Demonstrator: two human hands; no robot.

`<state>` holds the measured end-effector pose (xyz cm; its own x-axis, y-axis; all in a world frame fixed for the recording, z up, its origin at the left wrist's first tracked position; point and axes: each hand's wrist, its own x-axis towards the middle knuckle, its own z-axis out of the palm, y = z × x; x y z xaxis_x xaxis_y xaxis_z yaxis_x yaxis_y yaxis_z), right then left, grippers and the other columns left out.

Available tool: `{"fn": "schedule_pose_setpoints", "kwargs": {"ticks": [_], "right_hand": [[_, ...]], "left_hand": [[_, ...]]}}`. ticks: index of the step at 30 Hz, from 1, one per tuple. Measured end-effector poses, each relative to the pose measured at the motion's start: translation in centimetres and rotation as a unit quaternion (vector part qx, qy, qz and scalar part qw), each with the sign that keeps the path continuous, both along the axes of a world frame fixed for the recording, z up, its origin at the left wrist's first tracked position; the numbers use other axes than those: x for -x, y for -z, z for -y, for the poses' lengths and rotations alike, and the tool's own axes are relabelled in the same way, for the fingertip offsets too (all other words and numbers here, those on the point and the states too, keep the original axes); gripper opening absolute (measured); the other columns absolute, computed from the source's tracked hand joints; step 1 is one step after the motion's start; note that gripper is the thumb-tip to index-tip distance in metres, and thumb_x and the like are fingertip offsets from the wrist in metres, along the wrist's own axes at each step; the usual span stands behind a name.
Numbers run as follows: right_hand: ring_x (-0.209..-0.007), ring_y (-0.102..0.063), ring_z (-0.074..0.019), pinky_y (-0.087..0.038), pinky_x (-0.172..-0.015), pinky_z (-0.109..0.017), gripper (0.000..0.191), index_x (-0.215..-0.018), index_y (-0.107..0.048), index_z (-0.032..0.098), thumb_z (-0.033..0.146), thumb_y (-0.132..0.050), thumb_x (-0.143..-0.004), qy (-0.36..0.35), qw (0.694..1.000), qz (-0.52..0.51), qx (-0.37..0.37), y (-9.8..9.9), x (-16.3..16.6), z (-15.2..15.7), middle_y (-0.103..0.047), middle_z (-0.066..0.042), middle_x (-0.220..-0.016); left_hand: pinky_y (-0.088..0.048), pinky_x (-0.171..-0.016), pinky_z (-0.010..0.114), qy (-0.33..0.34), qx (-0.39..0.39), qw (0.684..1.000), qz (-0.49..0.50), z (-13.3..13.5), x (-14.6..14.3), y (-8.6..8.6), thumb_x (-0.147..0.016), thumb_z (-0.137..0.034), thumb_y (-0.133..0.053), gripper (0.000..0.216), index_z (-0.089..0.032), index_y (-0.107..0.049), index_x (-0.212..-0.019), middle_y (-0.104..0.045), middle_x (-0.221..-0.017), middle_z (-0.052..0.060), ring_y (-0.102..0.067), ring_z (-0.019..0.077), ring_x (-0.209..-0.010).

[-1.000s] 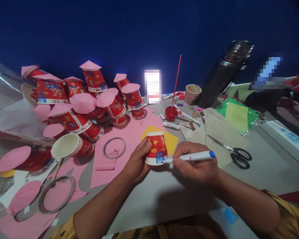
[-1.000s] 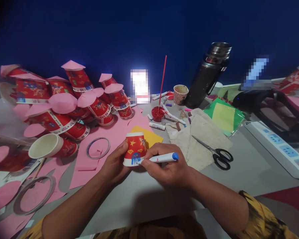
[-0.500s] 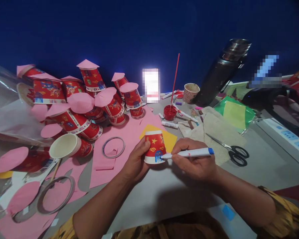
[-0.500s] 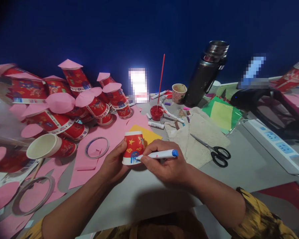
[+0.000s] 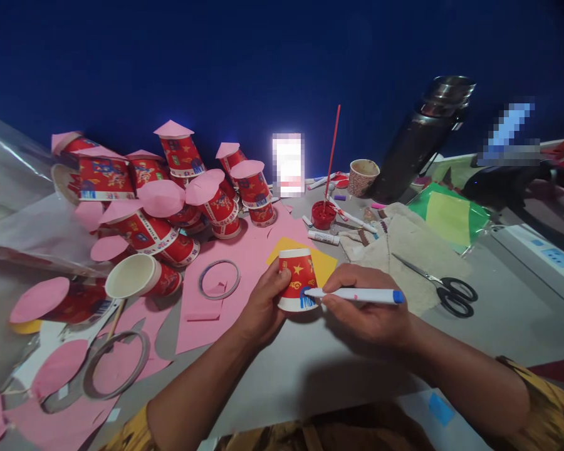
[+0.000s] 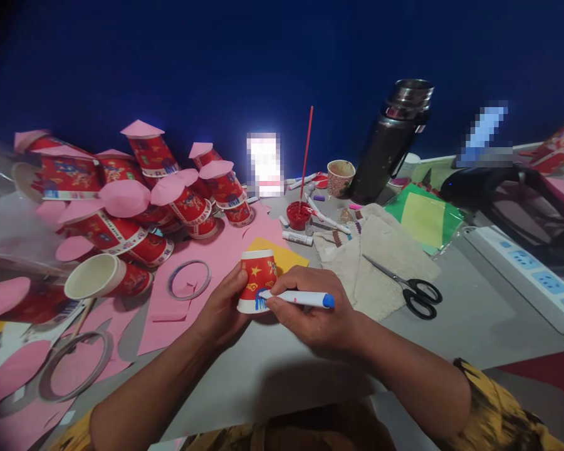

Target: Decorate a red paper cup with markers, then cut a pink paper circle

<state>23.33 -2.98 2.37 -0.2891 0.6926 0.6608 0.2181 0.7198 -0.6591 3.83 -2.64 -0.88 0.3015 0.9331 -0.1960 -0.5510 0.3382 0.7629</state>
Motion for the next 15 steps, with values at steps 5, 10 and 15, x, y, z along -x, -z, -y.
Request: {"fn": "schedule_pose_setpoints", "kwargs": {"ticks": [5,10,15], "right_hand": [[-0.056,-0.066,-0.0128,-0.051,-0.055,-0.023,0.01,-0.085,-0.07,0.021,0.018,-0.068,-0.094,-0.012,1.0,0.004,0.022,-0.14,-0.06,0.07,-0.076,-0.001,-0.07],[-0.058,-0.065,-0.0133,-0.051,-0.057,-0.025,0.008,-0.087,-0.071,0.021,0.018,-0.069,-0.094,-0.018,0.999,-0.009,0.04,0.25,0.01,0.11,-0.075,-0.001,-0.072],[-0.057,-0.063,-0.0127,-0.049,-0.055,-0.024,0.009,-0.084,-0.071,0.02,0.019,-0.069,-0.093,-0.01,0.997,-0.037,0.065,0.31,0.03,0.19,-0.074,-0.001,-0.071]], "left_hand": [[-0.061,-0.09,0.036,-0.004,0.002,1.0,-0.002,0.02,0.04,0.12,-0.083,-0.046,-0.089,0.055,-0.017,-0.07,-0.126,-0.081,-0.111,0.009,-0.078,0.0266,-0.1],[-0.061,-0.089,0.032,-0.005,-0.002,1.0,0.0,0.01,-0.04,-0.01,-0.083,-0.045,-0.088,0.054,-0.017,-0.071,-0.125,-0.081,-0.111,0.009,-0.078,0.0239,-0.098],[-0.063,-0.086,0.036,-0.008,-0.002,1.0,0.003,0.03,0.03,0.09,-0.081,-0.046,-0.09,0.055,-0.018,-0.071,-0.124,-0.081,-0.11,0.009,-0.079,0.0261,-0.097]]}}
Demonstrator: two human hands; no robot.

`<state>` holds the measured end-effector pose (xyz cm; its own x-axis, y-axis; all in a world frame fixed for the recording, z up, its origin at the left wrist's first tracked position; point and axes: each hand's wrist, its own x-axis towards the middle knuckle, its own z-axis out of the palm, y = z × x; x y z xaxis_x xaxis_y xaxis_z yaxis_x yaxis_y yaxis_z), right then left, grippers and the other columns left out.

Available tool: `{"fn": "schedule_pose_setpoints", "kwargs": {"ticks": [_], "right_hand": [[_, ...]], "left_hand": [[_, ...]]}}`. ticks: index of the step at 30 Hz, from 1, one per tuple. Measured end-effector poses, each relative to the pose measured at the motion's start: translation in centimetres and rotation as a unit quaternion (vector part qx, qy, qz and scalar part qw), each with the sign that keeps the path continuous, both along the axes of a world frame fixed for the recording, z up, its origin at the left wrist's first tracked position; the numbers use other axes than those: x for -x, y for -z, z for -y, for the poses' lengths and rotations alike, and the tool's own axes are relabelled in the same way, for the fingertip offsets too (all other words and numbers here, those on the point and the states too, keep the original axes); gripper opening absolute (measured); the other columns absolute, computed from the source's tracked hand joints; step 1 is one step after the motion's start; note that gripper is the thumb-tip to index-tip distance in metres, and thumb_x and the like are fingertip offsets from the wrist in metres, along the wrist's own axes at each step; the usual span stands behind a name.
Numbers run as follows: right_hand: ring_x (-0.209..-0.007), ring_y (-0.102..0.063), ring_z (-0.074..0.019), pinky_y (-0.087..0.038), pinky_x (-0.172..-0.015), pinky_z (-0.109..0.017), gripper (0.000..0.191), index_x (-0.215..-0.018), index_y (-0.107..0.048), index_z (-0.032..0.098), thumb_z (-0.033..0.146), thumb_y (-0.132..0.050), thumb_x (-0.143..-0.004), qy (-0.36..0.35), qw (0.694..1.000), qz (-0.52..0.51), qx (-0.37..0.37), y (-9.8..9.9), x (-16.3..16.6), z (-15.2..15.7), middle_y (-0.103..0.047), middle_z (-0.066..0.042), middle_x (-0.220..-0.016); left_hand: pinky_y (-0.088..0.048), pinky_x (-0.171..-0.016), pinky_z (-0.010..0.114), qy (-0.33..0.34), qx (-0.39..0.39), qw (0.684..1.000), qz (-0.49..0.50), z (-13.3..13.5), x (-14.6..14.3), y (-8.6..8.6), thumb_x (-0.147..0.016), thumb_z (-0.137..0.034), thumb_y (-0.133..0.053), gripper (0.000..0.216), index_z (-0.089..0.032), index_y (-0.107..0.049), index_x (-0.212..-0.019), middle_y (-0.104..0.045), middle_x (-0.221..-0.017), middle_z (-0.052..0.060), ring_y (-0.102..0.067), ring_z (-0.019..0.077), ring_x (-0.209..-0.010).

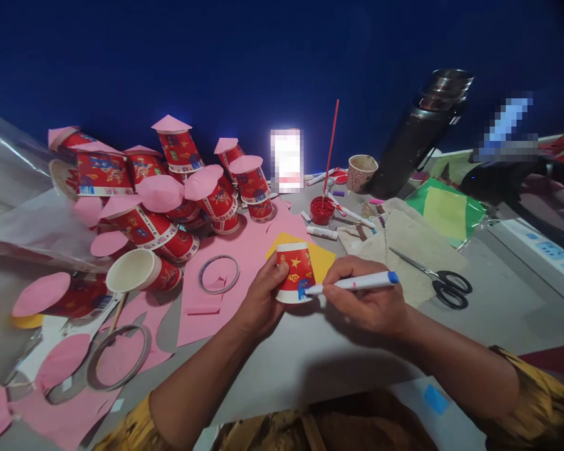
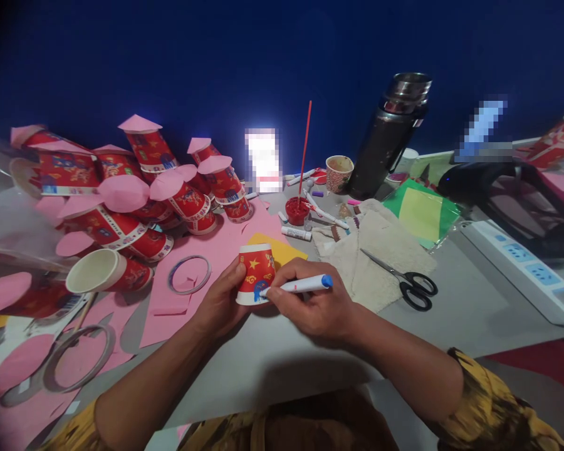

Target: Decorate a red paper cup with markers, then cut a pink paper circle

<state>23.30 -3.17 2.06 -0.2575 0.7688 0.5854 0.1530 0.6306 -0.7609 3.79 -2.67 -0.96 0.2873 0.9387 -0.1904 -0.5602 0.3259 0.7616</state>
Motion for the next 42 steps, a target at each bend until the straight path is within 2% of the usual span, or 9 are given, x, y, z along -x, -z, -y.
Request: {"fn": "schedule_pose_setpoints", "kwargs": {"ticks": [4,13,18,22,28,32,34,38,42], "right_hand": [[-0.053,-0.06,-0.0118,-0.047,-0.051,-0.024,0.008,-0.084,-0.072,0.02,0.019,-0.07,-0.092,0.058,0.998,-0.011,0.004,-0.3,-0.3,-0.1,-0.075,-0.001,-0.073],[-0.06,-0.066,-0.0131,-0.052,-0.058,-0.024,0.01,-0.083,-0.072,0.019,0.017,-0.069,-0.092,0.028,0.999,0.014,-0.032,-0.1,-0.2,-0.3,-0.076,-0.002,-0.073],[-0.055,-0.062,-0.0128,-0.049,-0.053,-0.024,0.009,-0.083,-0.072,0.019,0.018,-0.069,-0.092,0.023,1.0,0.014,0.006,-0.3,-0.4,-0.3,-0.074,-0.001,-0.07],[-0.057,-0.061,-0.0124,-0.047,-0.054,-0.024,0.009,-0.082,-0.072,0.019,0.017,-0.07,-0.09,0.014,1.0,0.01,0.006,-0.4,-0.4,-0.3,-0.073,-0.001,-0.071],[-0.057,-0.061,-0.0124,-0.046,-0.053,-0.024,0.011,-0.08,-0.072,0.02,0.019,-0.069,-0.09,0.029,0.999,-0.006,0.043,-0.4,-0.3,-0.2,-0.072,0.0,-0.07],[-0.056,-0.06,-0.0118,-0.046,-0.053,-0.023,0.013,-0.075,-0.069,0.019,0.018,-0.07,-0.088,-0.006,0.998,-0.008,0.062,-0.8,-0.3,-0.2,-0.07,0.0,-0.066],[-0.054,-0.059,-0.0117,-0.045,-0.051,-0.023,0.013,-0.074,-0.069,0.02,0.018,-0.07,-0.087,-0.001,0.996,-0.019,0.086,-1.1,-0.4,-0.2,-0.068,0.001,-0.064],[-0.05,-0.057,-0.0117,-0.043,-0.047,-0.022,0.011,-0.077,-0.069,0.02,0.021,-0.07,-0.089,0.052,0.986,-0.072,0.138,-1.1,-0.6,-0.3,-0.066,0.002,-0.06],[-0.048,-0.053,-0.0112,-0.042,-0.046,-0.023,0.012,-0.078,-0.069,0.02,0.023,-0.07,-0.09,0.076,0.982,-0.092,0.146,-0.9,-0.5,-0.4,-0.064,0.003,-0.058]], "left_hand": [[-0.063,-0.093,0.039,-0.003,0.018,1.0,0.016,0.1,0.2,0.2,-0.084,-0.044,-0.088,0.054,-0.018,-0.07,-0.128,-0.081,-0.114,0.009,-0.078,0.0253,-0.1],[-0.06,-0.101,0.043,-0.002,0.014,1.0,0.021,-0.1,0.1,0.5,-0.084,-0.044,-0.088,0.054,-0.016,-0.072,-0.127,-0.081,-0.114,0.011,-0.078,0.0305,-0.109],[-0.062,-0.096,0.039,0.0,0.019,0.999,0.031,-0.1,0.2,0.5,-0.084,-0.044,-0.088,0.053,-0.016,-0.072,-0.126,-0.082,-0.113,0.01,-0.079,0.0266,-0.101],[-0.062,-0.094,0.033,0.003,0.019,0.999,0.041,0.0,0.2,0.4,-0.082,-0.041,-0.091,0.052,-0.016,-0.073,-0.124,-0.082,-0.114,0.007,-0.079,0.0227,-0.1],[-0.063,-0.096,0.038,-0.003,0.029,0.999,0.025,-0.1,0.2,0.3,-0.08,-0.045,-0.091,0.056,-0.016,-0.072,-0.124,-0.082,-0.116,0.01,-0.078,0.0257,-0.103],[-0.064,-0.089,0.034,-0.013,0.034,0.999,0.03,-0.1,0.2,0.3,-0.077,-0.044,-0.093,0.056,-0.015,-0.073,-0.121,-0.082,-0.108,0.008,-0.078,0.0236,-0.097],[-0.065,-0.088,0.037,-0.01,0.047,0.999,0.026,0.0,0.3,0.2,-0.079,-0.044,-0.092,0.056,-0.016,-0.072,-0.122,-0.082,-0.11,0.008,-0.078,0.0249,-0.096],[-0.066,-0.089,0.049,-0.008,0.069,0.997,0.017,0.0,0.6,0.1,-0.087,-0.043,-0.084,0.056,-0.015,-0.067,-0.132,-0.081,-0.118,0.014,-0.079,0.031,-0.099],[-0.065,-0.093,0.05,-0.014,0.08,0.996,0.029,0.0,0.7,0.0,-0.092,-0.038,-0.078,0.057,-0.013,-0.062,-0.14,-0.08,-0.12,0.017,-0.079,0.032,-0.102]]}}
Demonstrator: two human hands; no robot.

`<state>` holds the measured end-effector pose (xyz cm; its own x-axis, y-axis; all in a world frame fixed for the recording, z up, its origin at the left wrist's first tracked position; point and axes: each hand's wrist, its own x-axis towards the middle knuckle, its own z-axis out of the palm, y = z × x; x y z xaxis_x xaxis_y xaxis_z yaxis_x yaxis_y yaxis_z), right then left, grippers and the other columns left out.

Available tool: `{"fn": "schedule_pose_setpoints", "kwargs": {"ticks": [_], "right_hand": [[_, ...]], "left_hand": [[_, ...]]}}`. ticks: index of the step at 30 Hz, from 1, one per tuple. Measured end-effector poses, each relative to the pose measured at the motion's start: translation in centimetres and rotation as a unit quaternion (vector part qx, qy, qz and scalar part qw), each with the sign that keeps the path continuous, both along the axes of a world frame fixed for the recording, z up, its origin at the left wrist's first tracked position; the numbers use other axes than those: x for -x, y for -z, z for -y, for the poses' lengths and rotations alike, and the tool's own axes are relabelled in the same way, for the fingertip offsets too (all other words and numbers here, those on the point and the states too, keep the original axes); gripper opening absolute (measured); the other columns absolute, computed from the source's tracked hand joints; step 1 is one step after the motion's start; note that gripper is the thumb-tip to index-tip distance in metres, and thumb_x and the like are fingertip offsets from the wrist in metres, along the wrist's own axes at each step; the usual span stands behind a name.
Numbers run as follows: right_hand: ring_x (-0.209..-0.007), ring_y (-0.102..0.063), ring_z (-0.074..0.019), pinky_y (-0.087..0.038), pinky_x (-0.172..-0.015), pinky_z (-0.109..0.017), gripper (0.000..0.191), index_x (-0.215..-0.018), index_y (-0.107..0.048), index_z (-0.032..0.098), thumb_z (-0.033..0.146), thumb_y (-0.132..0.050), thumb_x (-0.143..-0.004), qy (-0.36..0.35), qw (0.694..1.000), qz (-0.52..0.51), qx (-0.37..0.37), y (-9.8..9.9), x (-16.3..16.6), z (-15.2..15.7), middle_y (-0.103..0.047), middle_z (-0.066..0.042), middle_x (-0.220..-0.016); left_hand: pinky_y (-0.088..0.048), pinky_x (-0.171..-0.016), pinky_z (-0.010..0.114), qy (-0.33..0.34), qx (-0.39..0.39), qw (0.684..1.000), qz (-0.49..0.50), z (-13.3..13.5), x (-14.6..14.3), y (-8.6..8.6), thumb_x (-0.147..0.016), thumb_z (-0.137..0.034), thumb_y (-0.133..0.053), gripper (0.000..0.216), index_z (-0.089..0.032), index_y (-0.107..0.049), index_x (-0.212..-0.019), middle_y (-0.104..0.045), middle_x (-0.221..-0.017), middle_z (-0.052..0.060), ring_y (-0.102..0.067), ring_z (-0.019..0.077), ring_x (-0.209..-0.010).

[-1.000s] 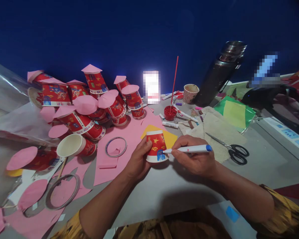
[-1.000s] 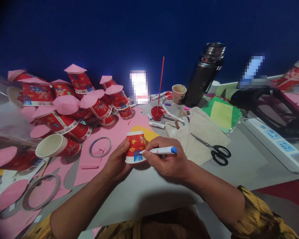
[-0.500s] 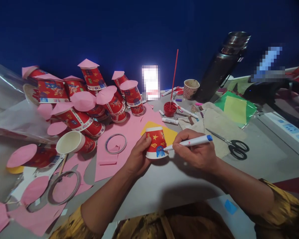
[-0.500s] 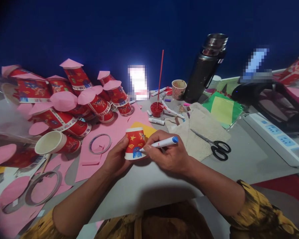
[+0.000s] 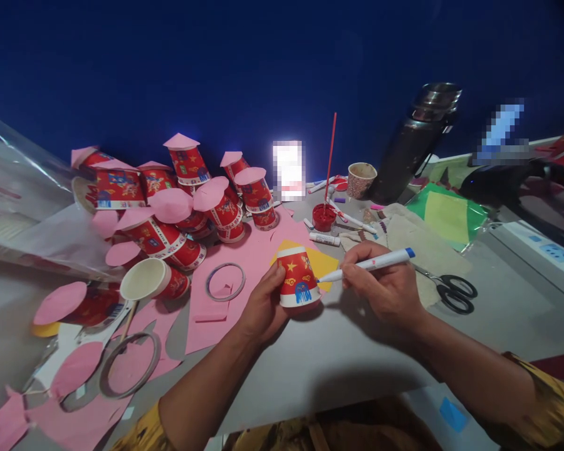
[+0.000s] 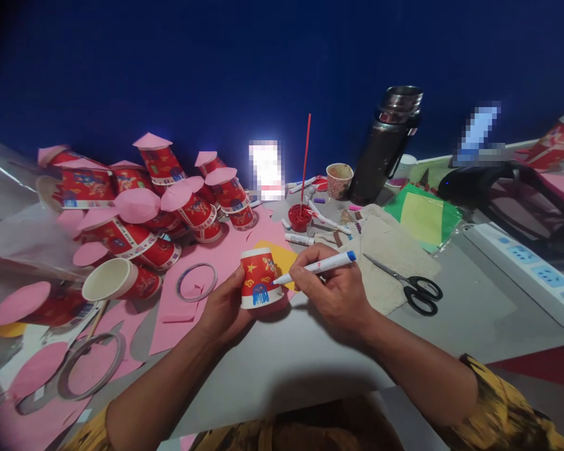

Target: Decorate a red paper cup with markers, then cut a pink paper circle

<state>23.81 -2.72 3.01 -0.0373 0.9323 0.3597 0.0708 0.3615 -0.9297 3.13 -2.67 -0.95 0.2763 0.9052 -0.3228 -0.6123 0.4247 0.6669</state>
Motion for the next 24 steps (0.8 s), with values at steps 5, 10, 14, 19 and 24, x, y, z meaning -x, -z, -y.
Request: {"fn": "schedule_pose_setpoints", "kwargs": {"ticks": [5,10,14,19,24], "right_hand": [[-0.048,-0.052,-0.0106,-0.039,-0.043,-0.021,0.005,-0.083,-0.071,0.02,0.02,-0.071,-0.088,0.007,1.0,-0.002,-0.011,0.08,0.13,-0.21,-0.066,0.002,-0.062],[-0.048,-0.054,-0.011,-0.039,-0.042,-0.021,0.005,-0.081,-0.071,0.021,0.021,-0.072,-0.086,0.002,1.0,0.011,-0.009,0.07,0.26,-0.04,-0.068,0.002,-0.063],[-0.05,-0.058,-0.0122,-0.045,-0.045,-0.022,0.006,-0.079,-0.072,0.021,0.022,-0.073,-0.084,-0.011,0.999,0.04,-0.019,0.07,0.36,0.39,-0.071,0.0,-0.065],[-0.051,-0.061,-0.0129,-0.048,-0.048,-0.023,0.003,-0.083,-0.074,0.02,0.021,-0.074,-0.086,-0.057,0.993,0.069,-0.076,0.42,0.48,0.51,-0.076,-0.002,-0.071],[-0.058,-0.064,-0.0147,-0.052,-0.054,-0.025,0.005,-0.085,-0.074,0.02,0.021,-0.071,-0.089,-0.078,0.99,0.091,-0.078,0.81,0.52,0.3,-0.076,-0.003,-0.073]], "left_hand": [[-0.063,-0.098,0.05,-0.025,0.036,0.999,0.018,-0.1,0.23,-0.16,-0.096,-0.034,-0.073,0.051,-0.01,-0.063,-0.139,-0.081,-0.116,0.017,-0.08,0.0314,-0.1],[-0.061,-0.103,0.054,-0.017,0.06,0.997,0.035,-0.17,0.49,-0.38,-0.099,-0.038,-0.068,0.043,-0.007,-0.069,-0.128,-0.082,-0.114,0.018,-0.08,0.0327,-0.101],[-0.063,-0.099,0.049,-0.018,0.069,0.997,0.037,-0.19,0.43,-0.26,-0.099,-0.038,-0.069,0.045,-0.006,-0.068,-0.13,-0.081,-0.117,0.019,-0.08,0.0305,-0.101],[-0.066,-0.09,0.05,-0.01,0.055,0.998,0.023,-0.21,0.25,0.07,-0.09,-0.039,-0.078,0.052,-0.011,-0.066,-0.132,-0.081,-0.116,0.017,-0.08,0.0317,-0.097],[-0.066,-0.093,0.049,-0.003,0.03,1.0,0.008,-0.15,0.21,0.22,-0.088,-0.039,-0.08,0.052,-0.014,-0.066,-0.131,-0.081,-0.113,0.012,-0.08,0.0298,-0.097]]}}
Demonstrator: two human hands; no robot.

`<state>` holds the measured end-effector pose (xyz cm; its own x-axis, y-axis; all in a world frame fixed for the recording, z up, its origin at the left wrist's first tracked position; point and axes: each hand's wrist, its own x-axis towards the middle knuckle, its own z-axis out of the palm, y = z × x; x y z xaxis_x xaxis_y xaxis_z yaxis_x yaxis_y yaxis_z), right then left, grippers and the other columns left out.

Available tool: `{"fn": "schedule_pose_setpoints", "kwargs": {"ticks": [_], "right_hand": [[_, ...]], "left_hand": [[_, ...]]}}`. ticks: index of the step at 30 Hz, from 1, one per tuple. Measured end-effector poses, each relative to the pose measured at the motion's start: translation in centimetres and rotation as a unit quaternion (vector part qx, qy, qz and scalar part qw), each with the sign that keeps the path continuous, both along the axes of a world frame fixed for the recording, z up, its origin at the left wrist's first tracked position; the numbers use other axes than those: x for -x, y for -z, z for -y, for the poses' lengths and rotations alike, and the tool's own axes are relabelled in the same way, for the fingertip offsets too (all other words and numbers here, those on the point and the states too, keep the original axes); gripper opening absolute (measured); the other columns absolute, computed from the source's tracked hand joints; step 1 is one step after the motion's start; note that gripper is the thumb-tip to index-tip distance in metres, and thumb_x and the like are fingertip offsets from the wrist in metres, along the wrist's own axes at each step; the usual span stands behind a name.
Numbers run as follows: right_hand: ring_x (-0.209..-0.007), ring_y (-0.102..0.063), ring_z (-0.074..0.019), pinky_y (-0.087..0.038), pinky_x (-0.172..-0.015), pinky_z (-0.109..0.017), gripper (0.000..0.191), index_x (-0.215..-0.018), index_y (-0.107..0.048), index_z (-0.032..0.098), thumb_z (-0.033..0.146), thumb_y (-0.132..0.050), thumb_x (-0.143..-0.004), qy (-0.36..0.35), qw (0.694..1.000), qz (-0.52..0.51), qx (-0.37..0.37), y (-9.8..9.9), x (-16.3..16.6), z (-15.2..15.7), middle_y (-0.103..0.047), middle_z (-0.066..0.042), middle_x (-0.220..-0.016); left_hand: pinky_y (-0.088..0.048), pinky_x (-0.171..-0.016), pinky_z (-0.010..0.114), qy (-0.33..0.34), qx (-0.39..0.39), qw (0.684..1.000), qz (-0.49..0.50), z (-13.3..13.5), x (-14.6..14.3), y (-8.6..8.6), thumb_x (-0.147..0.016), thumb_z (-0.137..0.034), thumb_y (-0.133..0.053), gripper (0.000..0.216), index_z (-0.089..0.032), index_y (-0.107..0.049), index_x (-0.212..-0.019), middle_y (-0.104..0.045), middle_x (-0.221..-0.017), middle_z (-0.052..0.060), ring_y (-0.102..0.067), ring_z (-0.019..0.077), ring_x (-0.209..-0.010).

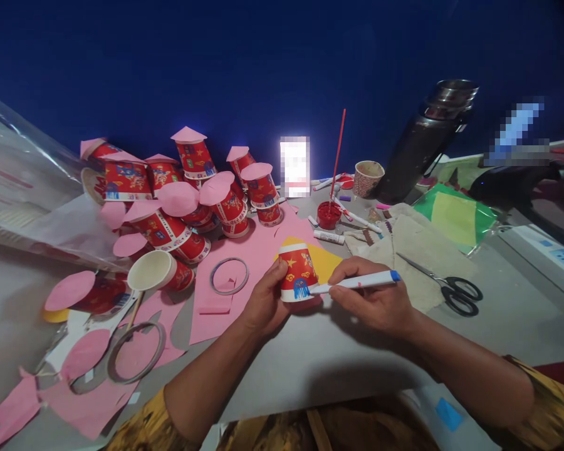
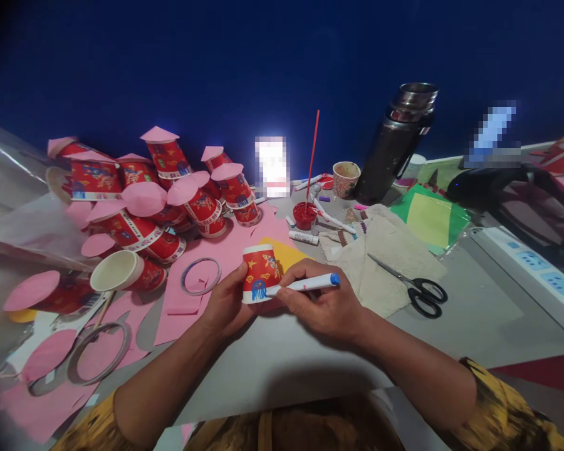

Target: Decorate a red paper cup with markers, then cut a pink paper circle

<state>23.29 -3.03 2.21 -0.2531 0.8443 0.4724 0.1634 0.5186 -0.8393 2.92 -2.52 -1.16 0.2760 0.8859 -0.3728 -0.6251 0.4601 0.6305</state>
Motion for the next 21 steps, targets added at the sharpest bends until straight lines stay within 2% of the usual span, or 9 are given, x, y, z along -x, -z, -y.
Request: {"fn": "schedule_pose_setpoints", "kwargs": {"ticks": [4,10,13,16,21], "right_hand": [[-0.058,-0.064,-0.0146,-0.051,-0.055,-0.024,0.008,-0.08,-0.072,0.02,0.02,-0.07,-0.087,-0.014,1.0,-0.005,0.02,-0.3,0.0,0.0,-0.074,-0.002,-0.07],[-0.053,-0.06,-0.0132,-0.047,-0.049,-0.023,0.009,-0.08,-0.072,0.021,0.023,-0.072,-0.088,0.066,0.995,-0.061,0.052,-0.5,-0.2,-0.2,-0.07,0.001,-0.065],[-0.056,-0.061,-0.0145,-0.048,-0.05,-0.024,0.009,-0.083,-0.073,0.021,0.027,-0.073,-0.09,0.097,0.992,-0.065,0.051,-0.4,-0.4,-0.3,-0.07,0.0,-0.067],[-0.057,-0.061,-0.0155,-0.048,-0.05,-0.025,0.011,-0.085,-0.074,0.021,0.031,-0.076,-0.09,0.088,0.993,-0.053,0.054,-0.2,-0.7,-0.5,-0.071,-0.001,-0.069],[-0.05,-0.057,-0.0131,-0.045,-0.046,-0.024,0.012,-0.079,-0.072,0.021,0.028,-0.073,-0.088,0.091,0.994,-0.044,0.05,-0.3,-0.6,-0.3,-0.07,0.0,-0.065]], "left_hand": [[-0.066,-0.092,0.048,-0.006,0.007,1.0,-0.01,0.0,0.1,0.0,-0.088,-0.037,-0.081,0.053,-0.014,-0.065,-0.133,-0.082,-0.112,0.013,-0.08,0.03,-0.095],[-0.064,-0.099,0.05,-0.01,0.01,1.0,0.024,0.0,0.3,-0.1,-0.097,-0.037,-0.07,0.043,-0.009,-0.068,-0.13,-0.081,-0.119,0.018,-0.08,0.0316,-0.105],[-0.062,-0.101,0.057,0.015,0.012,0.999,0.043,0.0,0.6,0.1,-0.099,-0.044,-0.069,0.049,-0.009,-0.067,-0.133,-0.081,-0.119,0.019,-0.08,0.0345,-0.103],[-0.063,-0.095,0.062,0.038,0.014,0.998,0.045,0.1,0.9,0.2,-0.097,-0.05,-0.071,0.056,-0.01,-0.065,-0.136,-0.081,-0.117,0.021,-0.081,0.0387,-0.1],[-0.063,-0.097,0.061,0.031,0.026,0.998,0.057,0.1,1.0,0.5,-0.096,-0.045,-0.072,0.049,-0.011,-0.069,-0.13,-0.081,-0.12,0.02,-0.081,0.0371,-0.1]]}}
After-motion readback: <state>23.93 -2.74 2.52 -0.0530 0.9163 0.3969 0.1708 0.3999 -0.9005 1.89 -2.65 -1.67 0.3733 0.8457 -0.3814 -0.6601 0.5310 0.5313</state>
